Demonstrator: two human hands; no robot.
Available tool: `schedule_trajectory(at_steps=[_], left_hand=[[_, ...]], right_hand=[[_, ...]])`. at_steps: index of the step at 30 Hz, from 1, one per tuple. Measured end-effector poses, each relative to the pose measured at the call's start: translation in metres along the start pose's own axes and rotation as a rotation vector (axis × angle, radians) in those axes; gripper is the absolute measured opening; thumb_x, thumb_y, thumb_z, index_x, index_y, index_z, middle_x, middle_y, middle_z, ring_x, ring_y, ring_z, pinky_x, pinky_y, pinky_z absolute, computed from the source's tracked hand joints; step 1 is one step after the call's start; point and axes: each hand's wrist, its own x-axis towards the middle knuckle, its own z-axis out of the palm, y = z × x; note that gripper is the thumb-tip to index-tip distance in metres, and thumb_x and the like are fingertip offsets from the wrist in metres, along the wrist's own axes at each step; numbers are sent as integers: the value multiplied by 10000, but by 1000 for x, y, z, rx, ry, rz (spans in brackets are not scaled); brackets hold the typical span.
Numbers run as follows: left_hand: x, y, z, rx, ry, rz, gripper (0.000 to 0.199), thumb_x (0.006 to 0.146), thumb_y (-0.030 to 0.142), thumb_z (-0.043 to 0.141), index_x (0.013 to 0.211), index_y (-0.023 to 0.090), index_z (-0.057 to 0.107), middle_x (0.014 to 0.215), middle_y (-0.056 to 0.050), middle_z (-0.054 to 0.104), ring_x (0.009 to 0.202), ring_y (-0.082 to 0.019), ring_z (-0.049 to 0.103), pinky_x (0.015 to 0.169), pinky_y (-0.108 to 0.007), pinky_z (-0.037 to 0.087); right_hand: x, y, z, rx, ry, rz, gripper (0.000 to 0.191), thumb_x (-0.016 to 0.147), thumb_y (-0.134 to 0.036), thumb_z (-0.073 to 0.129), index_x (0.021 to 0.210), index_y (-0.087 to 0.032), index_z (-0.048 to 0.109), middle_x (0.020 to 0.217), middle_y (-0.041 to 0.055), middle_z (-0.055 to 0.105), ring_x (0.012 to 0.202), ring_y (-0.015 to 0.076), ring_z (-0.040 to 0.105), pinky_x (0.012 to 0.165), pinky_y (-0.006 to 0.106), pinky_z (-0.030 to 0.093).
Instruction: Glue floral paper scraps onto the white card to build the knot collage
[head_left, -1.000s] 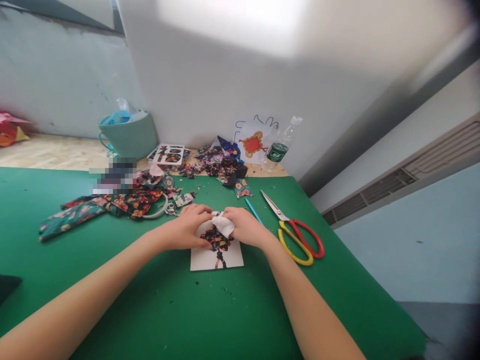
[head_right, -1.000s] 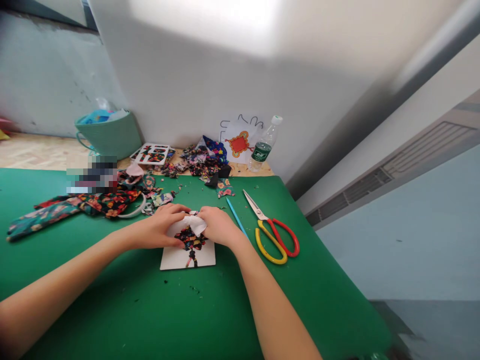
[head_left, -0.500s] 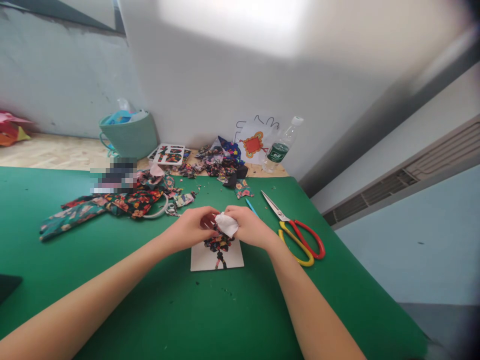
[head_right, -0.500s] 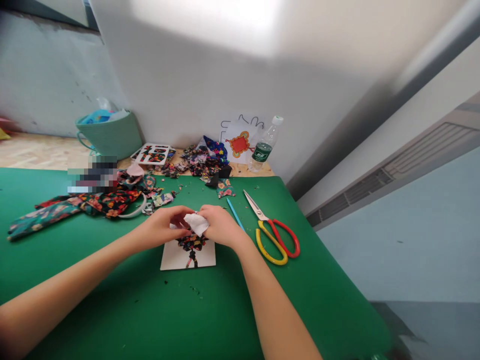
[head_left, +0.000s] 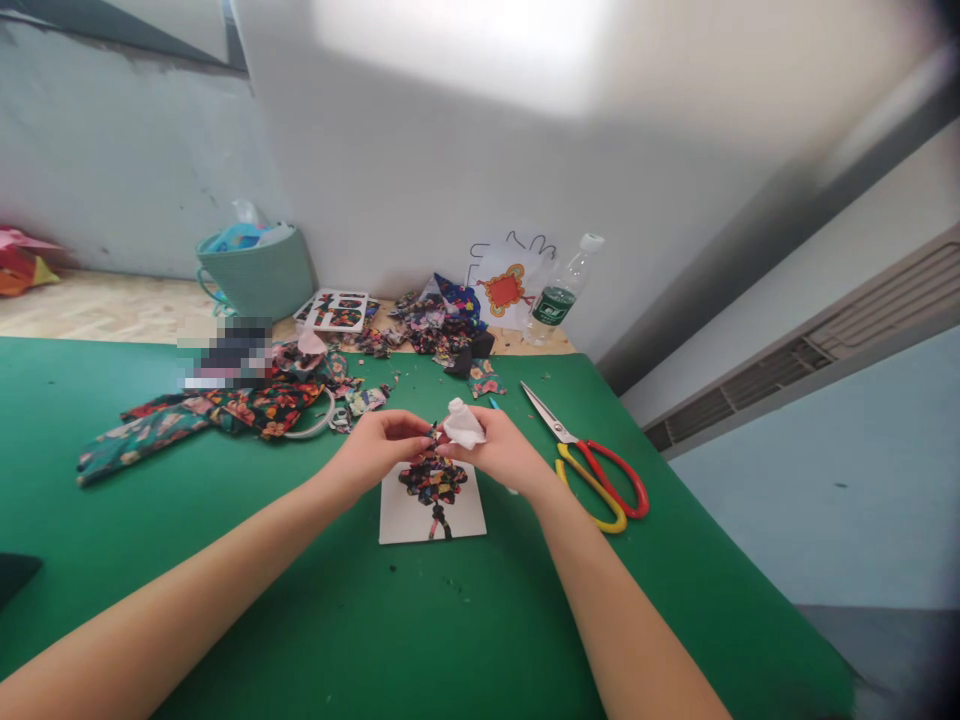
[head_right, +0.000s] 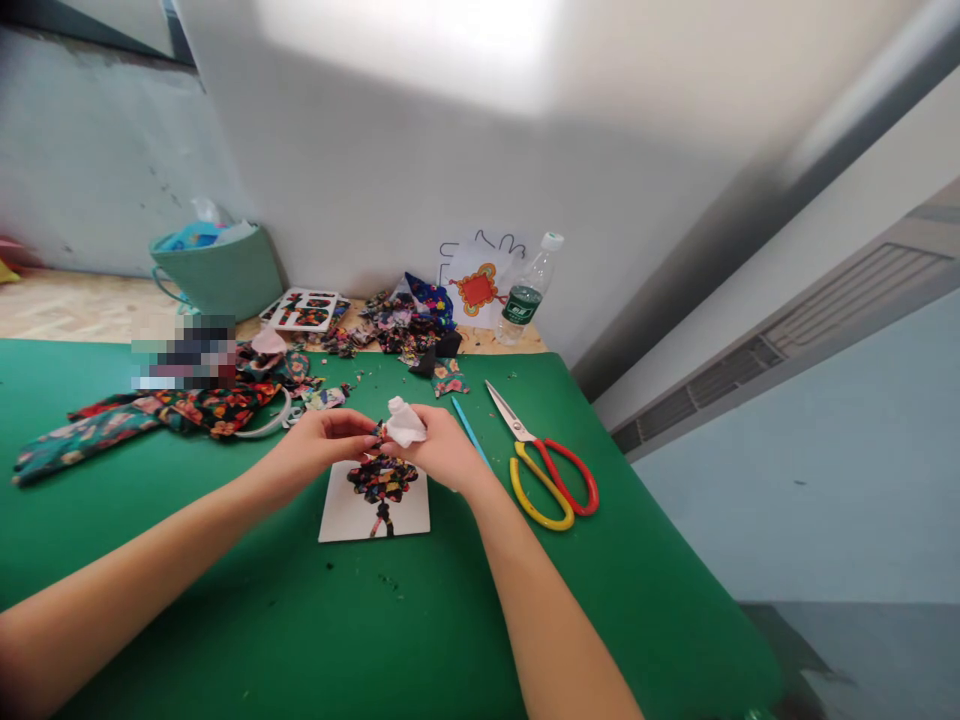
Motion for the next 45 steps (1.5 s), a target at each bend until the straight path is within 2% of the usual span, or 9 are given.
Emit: schedule_trajectory(at_steps=[5,10,18,23,29,33,37,42,45], left_hand=[[-2,3,1,-137,3,-66,235,639,281,676,786,121,586,687,-28,642,673,-134,606,657,-273,476],[-1,1,0,-183,9,-78,208,622,256,691,737,123,580,538,41,537,487,-63,496,519,-208,414],[-2,4,2,-289,-2,-131,245,606,247,691,754,137,530,650,18,555,568,-71,534,599,-226,439],[-4,6,2,-278,-11,-162,283,595,271,709,780,137,541,698,-3,578,587,-80,540,583,-219,428],[-4,6,-1,-128,-8,-166,286,669,384,657,792,137,580,667,-11,583,624,-100,553,588,-221,427],[1,3,-3,-89,17,-103,301,629,320,702,836,138,581,751,-30,624,703,-121,579,611,-217,426],[3,1,-4,-118,-82,-45,358,603,243,711,914,146,562,829,-42,643,750,-143,598,668,-256,445],[0,3,-5,-64,-172,-53,357,565,172,705,894,137,571,776,-24,621,711,-145,595,633,-256,445],[-1,6,-6,-67,-203,-60,364,584,178,692,924,154,565,931,-55,620,787,-162,600,664,-269,449]], right_hand=[[2,0,2,93,58,62,284,617,-333,669,798,-128,594,727,17,587,661,137,531,641,270,411],[1,-4,2,202,79,72,260,594,-267,682,792,-134,580,729,10,584,644,117,520,640,259,408],[1,-6,2,188,121,104,283,583,-321,690,774,-140,585,664,-16,544,562,93,458,544,228,368],[1,-5,3,192,118,78,279,595,-343,684,764,-147,582,689,-8,558,599,109,484,578,239,382],[-1,-5,0,168,69,58,293,601,-331,688,798,-138,588,718,4,573,644,121,513,634,254,401],[-3,-7,-3,128,11,32,285,614,-315,683,814,-139,582,729,14,589,661,134,529,634,256,412],[-7,-7,-2,71,-29,-2,263,640,-303,663,835,-146,582,760,18,602,690,143,541,638,251,411],[-11,-10,-1,-18,-80,-62,173,659,-242,628,795,-155,568,742,-7,585,659,124,517,594,222,386],[-12,-12,-2,-94,-90,-87,138,676,-212,595,797,-155,562,750,-5,587,673,127,516,592,218,375]])
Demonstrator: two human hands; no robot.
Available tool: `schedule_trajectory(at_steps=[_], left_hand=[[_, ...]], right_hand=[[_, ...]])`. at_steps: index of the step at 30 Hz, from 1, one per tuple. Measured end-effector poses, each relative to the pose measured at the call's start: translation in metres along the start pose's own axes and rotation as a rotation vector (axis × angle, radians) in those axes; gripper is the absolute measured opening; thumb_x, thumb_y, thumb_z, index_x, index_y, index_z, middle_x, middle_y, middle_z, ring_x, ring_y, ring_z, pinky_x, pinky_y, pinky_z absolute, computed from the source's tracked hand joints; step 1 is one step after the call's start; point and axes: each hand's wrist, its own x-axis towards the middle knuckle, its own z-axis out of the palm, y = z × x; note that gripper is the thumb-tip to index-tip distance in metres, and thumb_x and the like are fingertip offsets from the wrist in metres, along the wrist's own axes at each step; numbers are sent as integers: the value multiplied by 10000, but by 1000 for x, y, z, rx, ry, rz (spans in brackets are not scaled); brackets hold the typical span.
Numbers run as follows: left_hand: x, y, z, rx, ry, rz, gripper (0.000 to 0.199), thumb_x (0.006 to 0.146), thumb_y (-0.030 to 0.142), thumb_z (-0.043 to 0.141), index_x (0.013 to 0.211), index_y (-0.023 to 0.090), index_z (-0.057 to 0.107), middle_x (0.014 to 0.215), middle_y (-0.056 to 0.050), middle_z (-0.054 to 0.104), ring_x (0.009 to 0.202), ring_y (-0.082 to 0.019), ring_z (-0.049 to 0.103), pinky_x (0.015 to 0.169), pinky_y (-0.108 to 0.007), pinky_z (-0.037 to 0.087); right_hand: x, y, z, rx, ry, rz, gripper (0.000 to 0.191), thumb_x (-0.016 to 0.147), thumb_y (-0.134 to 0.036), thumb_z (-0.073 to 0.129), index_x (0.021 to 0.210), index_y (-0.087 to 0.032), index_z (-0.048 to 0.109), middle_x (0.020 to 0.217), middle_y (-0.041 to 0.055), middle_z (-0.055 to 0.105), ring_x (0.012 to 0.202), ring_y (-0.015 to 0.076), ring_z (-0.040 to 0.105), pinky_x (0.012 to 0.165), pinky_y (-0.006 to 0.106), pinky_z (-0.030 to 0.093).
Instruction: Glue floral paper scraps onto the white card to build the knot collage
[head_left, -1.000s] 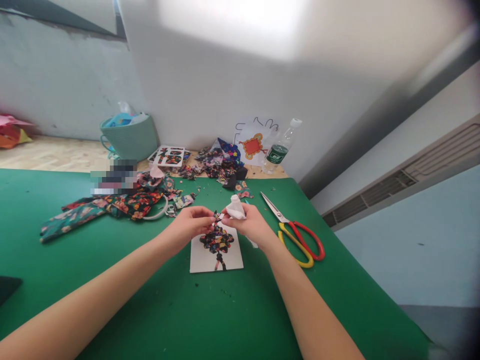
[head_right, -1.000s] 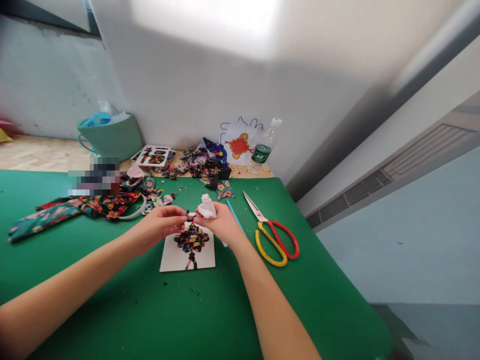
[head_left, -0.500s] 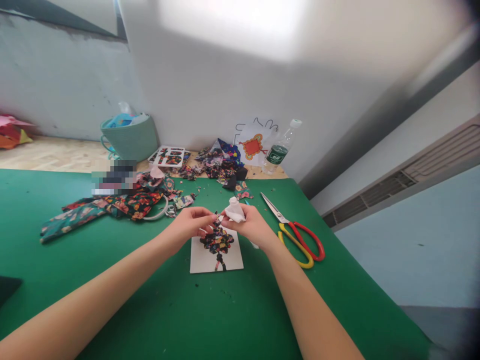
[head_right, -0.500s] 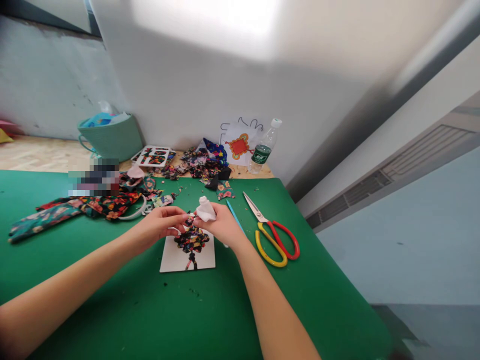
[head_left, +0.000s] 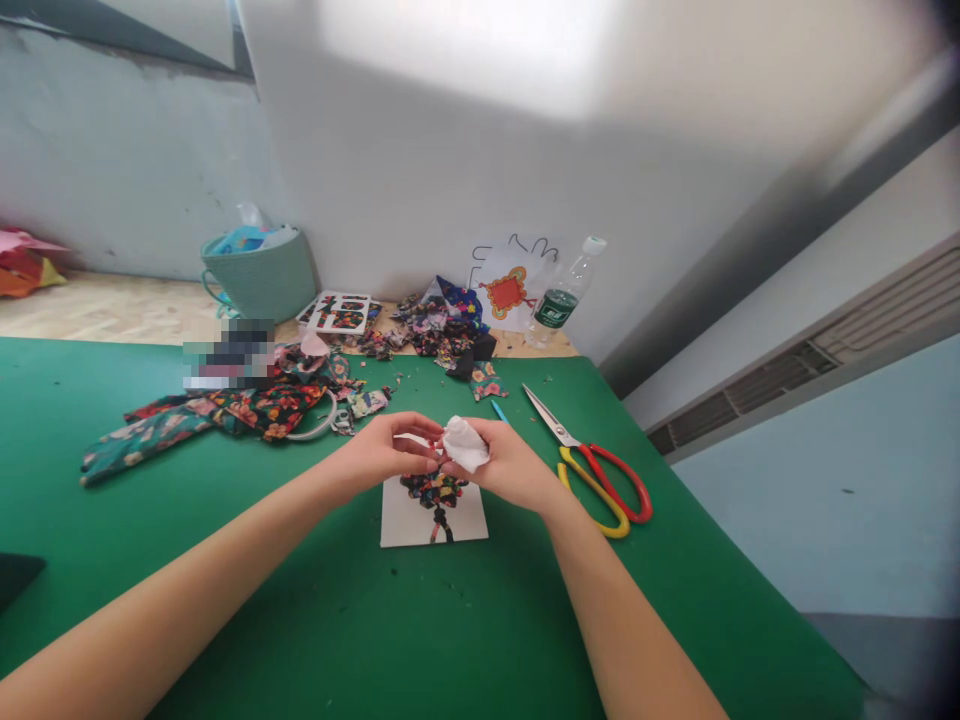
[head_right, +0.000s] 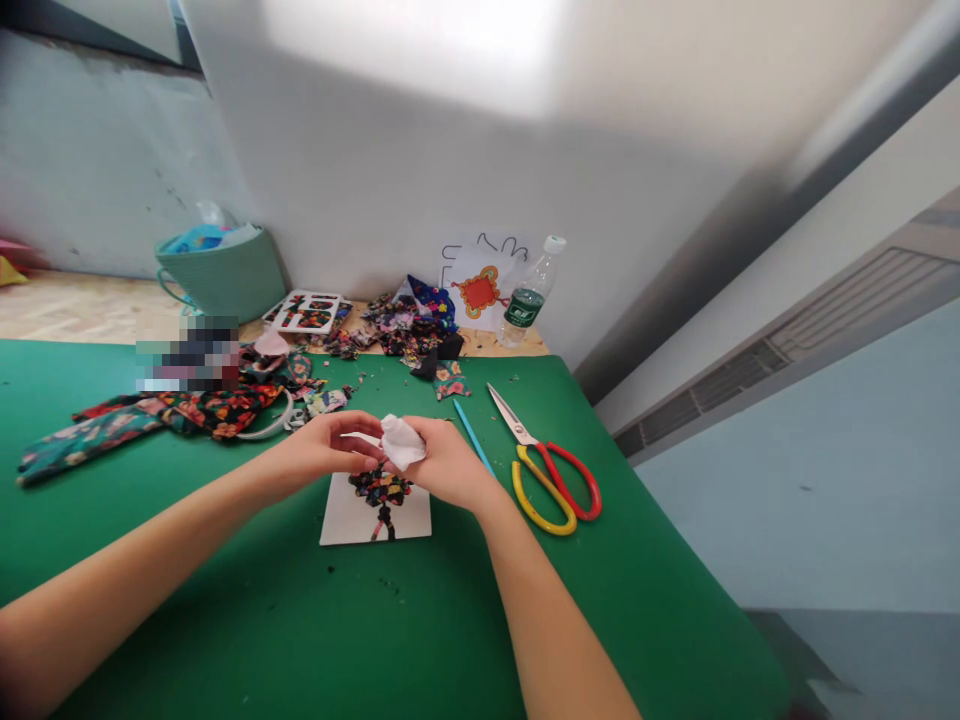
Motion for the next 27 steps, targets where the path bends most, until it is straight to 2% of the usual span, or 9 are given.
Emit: schedule_trajectory(at_steps=[2,7,13,16,20,24,27], left_hand=[[0,1,0,0,-25,-9,364,581,167,687,924,150,566,951,-60,618,778,-154,600,682,-276,451],[1,-1,-1,-12,-28,-50,309,555,111,661,849,124,565,725,-23,629,668,-124,586,652,-257,444],[1,-3,-1,-9,-94,-78,325,549,90,630,865,130,565,810,-56,652,755,-155,602,681,-271,449],[0,-2,-1,34,-97,-75,323,552,88,600,871,130,575,788,-46,647,712,-143,595,637,-247,444],[-2,4,-1,-6,-32,-110,257,598,156,560,850,128,596,745,-41,629,648,-129,583,615,-248,456],[-3,8,-1,-145,-39,-144,236,657,278,556,817,112,603,705,-50,612,647,-144,598,612,-259,467],[-3,6,-1,-36,-10,-110,257,635,266,645,844,121,604,690,-31,615,614,-127,593,606,-251,473]], right_hand=[[-1,-1,0,-48,3,-9,128,680,-212,588,793,-154,565,740,-4,584,666,127,509,582,217,367],[-2,-3,0,-102,-5,-43,101,706,-215,559,783,-150,570,714,-11,564,640,113,483,566,209,348],[-2,-3,-1,-140,11,-42,83,715,-214,544,765,-149,557,693,-12,559,628,109,472,549,204,331],[-2,-3,-2,-148,9,-43,79,713,-211,546,762,-150,557,692,-10,565,629,112,476,551,205,333],[-3,-3,-3,-136,7,-37,87,711,-206,548,780,-154,561,715,-7,582,643,120,493,560,209,342],[-4,-3,-3,-117,22,-29,110,708,-233,564,788,-157,565,725,-4,589,649,126,496,568,216,353],[-5,-4,-2,-109,28,-20,100,709,-227,556,776,-155,569,713,-4,586,644,126,495,564,217,354]])
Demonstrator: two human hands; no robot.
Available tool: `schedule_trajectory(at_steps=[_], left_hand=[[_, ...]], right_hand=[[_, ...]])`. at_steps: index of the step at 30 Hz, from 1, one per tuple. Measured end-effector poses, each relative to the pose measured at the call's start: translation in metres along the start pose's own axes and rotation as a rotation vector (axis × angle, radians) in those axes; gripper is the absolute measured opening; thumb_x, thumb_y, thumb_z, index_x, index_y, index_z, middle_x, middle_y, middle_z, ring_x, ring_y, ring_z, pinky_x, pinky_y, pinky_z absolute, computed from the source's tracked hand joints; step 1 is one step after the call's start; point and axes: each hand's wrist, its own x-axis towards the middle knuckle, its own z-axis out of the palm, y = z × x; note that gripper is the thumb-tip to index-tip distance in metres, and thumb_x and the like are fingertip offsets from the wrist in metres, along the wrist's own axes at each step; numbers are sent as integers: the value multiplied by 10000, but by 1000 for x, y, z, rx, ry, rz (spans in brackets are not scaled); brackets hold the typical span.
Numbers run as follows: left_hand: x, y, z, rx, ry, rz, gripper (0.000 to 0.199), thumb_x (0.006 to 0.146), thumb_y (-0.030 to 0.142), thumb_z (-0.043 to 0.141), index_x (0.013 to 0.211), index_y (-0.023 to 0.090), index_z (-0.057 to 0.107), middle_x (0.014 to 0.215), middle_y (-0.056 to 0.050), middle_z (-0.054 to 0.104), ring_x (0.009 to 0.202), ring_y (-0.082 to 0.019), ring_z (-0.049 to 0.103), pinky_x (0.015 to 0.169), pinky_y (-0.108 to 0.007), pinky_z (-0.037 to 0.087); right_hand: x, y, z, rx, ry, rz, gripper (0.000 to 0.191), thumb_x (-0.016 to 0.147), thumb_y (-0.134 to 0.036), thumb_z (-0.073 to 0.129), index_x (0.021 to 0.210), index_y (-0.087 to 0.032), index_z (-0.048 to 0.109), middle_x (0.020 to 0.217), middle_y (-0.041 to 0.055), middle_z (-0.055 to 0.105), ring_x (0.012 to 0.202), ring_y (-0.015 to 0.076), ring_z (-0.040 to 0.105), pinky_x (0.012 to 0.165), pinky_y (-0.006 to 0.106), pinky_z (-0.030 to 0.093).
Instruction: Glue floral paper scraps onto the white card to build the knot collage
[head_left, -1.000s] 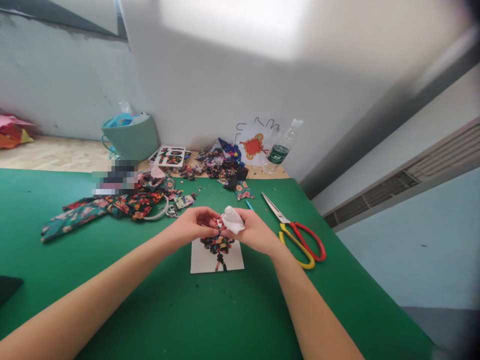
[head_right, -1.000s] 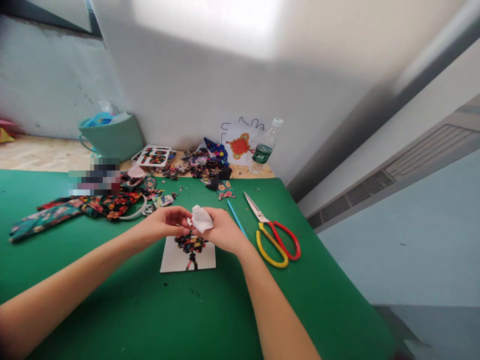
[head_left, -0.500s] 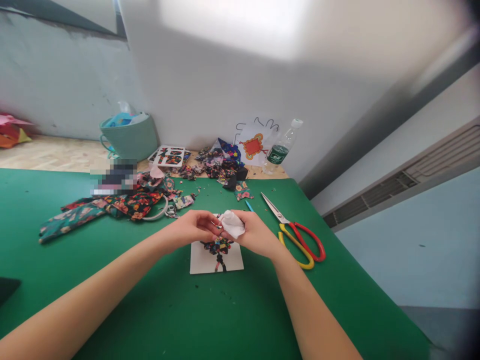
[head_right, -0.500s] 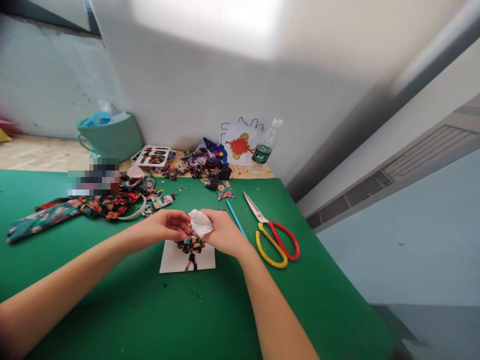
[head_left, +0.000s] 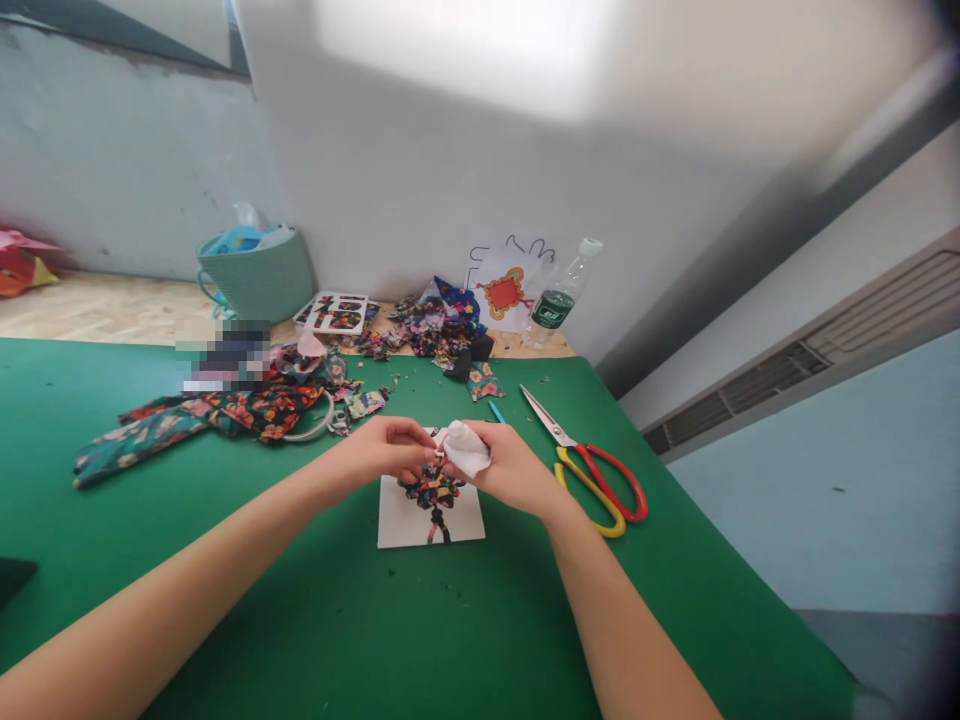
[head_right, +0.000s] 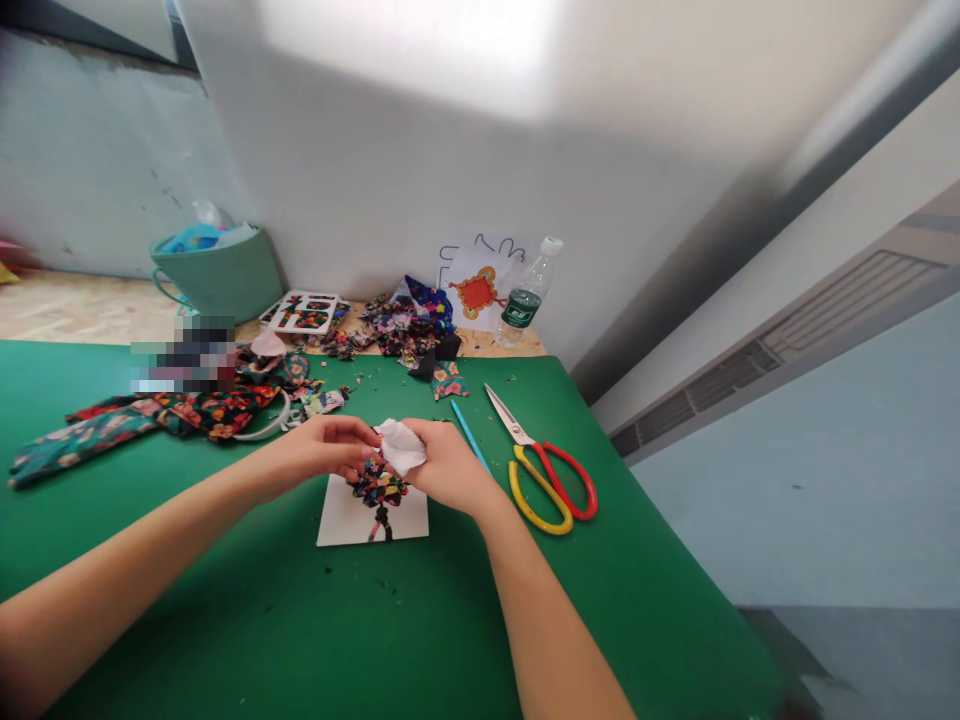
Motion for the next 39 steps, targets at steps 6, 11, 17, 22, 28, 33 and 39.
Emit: schedule_trajectory(at_steps=[6,11,17,22,28,33,39], left_hand=[[0,-5,2,22,-12,-16,287,591,198,711,848,125,605,679,-14,614,612,-142,615,658,-331,522],[2,-6,1,-76,92,-12,314,597,216,735,864,118,600,714,-20,618,652,-147,630,709,-336,529],[4,-9,-4,-172,99,-4,349,594,220,750,894,132,593,800,-42,648,711,-154,636,744,-330,522],[3,-7,-4,-172,159,55,311,621,247,735,877,139,594,794,-45,658,741,-145,628,746,-302,505],[2,-6,-3,-229,220,78,290,601,213,736,842,144,590,756,-27,652,719,-115,606,699,-252,482],[2,-4,-2,-195,203,97,176,610,170,692,772,150,627,739,-12,640,681,-94,580,675,-223,461],[1,-4,-5,-142,172,78,206,641,174,641,841,158,685,843,-46,667,727,-112,582,726,-234,456]], right_hand=[[0,0,-2,0,29,49,175,706,-211,521,874,-167,540,762,-1,575,667,132,500,589,226,375],[0,16,-3,-342,226,300,249,740,-170,386,959,-138,500,892,86,525,790,187,504,706,288,399],[-2,23,-5,-830,230,457,312,775,-254,379,972,-84,551,943,189,522,909,302,490,801,400,363],[-31,32,-41,-941,324,776,393,778,-345,367,1025,-87,532,1005,209,510,956,360,486,743,453,392],[-60,66,-66,-758,195,1145,577,603,-323,598,1090,-48,455,1043,229,497,921,342,551,676,354,437],[-59,76,-71,-677,166,1099,507,616,-290,572,1046,-62,433,895,196,586,785,285,601,585,306,428],[-66,77,-87,-619,214,882,159,690,-300,458,810,-207,504,717,52,599,644,205,580,527,275,379]])
